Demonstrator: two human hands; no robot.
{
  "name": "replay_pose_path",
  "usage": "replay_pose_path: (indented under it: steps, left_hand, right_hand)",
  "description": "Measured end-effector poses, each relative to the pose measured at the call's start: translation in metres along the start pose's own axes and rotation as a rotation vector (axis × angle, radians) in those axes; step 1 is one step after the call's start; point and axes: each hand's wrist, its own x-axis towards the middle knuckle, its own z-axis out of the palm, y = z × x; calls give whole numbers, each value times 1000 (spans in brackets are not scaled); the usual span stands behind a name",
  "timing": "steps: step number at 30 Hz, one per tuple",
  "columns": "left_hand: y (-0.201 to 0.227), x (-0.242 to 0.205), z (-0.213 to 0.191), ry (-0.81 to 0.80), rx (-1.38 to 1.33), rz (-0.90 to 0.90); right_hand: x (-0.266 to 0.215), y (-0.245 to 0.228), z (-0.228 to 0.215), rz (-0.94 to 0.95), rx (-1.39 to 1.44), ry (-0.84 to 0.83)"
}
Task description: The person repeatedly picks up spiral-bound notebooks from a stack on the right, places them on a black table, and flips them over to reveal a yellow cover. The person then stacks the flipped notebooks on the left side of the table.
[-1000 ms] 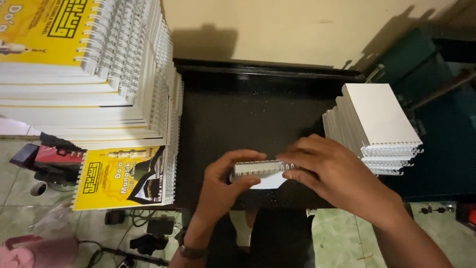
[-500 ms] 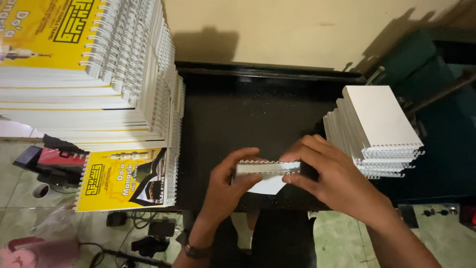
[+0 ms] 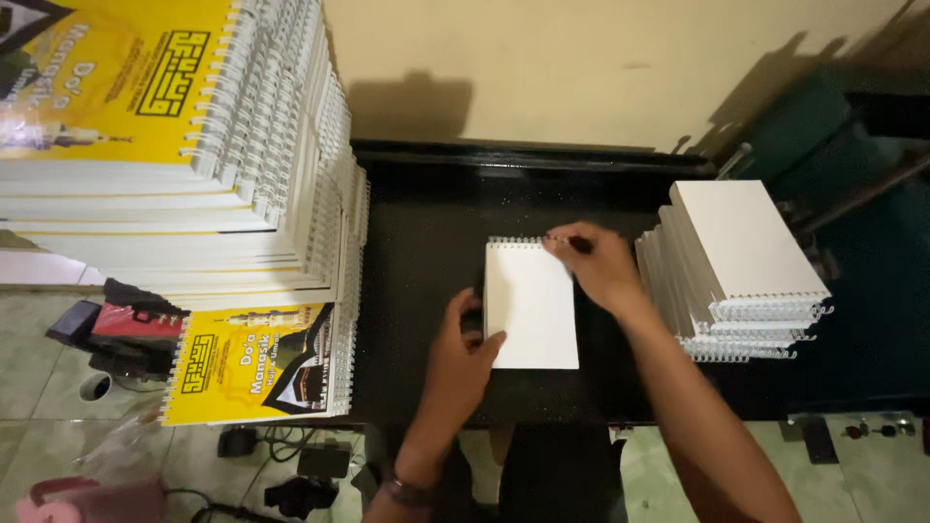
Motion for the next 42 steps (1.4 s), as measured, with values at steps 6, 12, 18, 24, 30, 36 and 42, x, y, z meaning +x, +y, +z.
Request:
replay_pose_path:
  steps: [6, 12, 18, 24, 30, 36, 42]
  left_hand:
    - [-45, 12, -6, 367, 769, 367]
    - [-85, 31, 7, 168, 749, 348]
    - [-45, 15, -1, 101, 498, 194]
    - [-63, 31, -25, -8, 996, 432]
    - [-29, 67, -12, 11, 988, 526]
    - [-26, 135, -1, 73, 917, 480]
    - [-22, 150, -1, 103, 824, 531]
  right_hand:
    - [-4, 65, 23, -142, -23, 105]
    - [-87, 58, 44, 180, -334, 115]
    - [-105, 56, 45, 94, -314, 11]
    - [-115, 49, 36, -67, -563, -119]
    - [-64, 57, 33, -100, -420, -80]
    - [2, 53, 25, -90, -400, -53]
    - [15, 45, 19, -25, -420, -79]
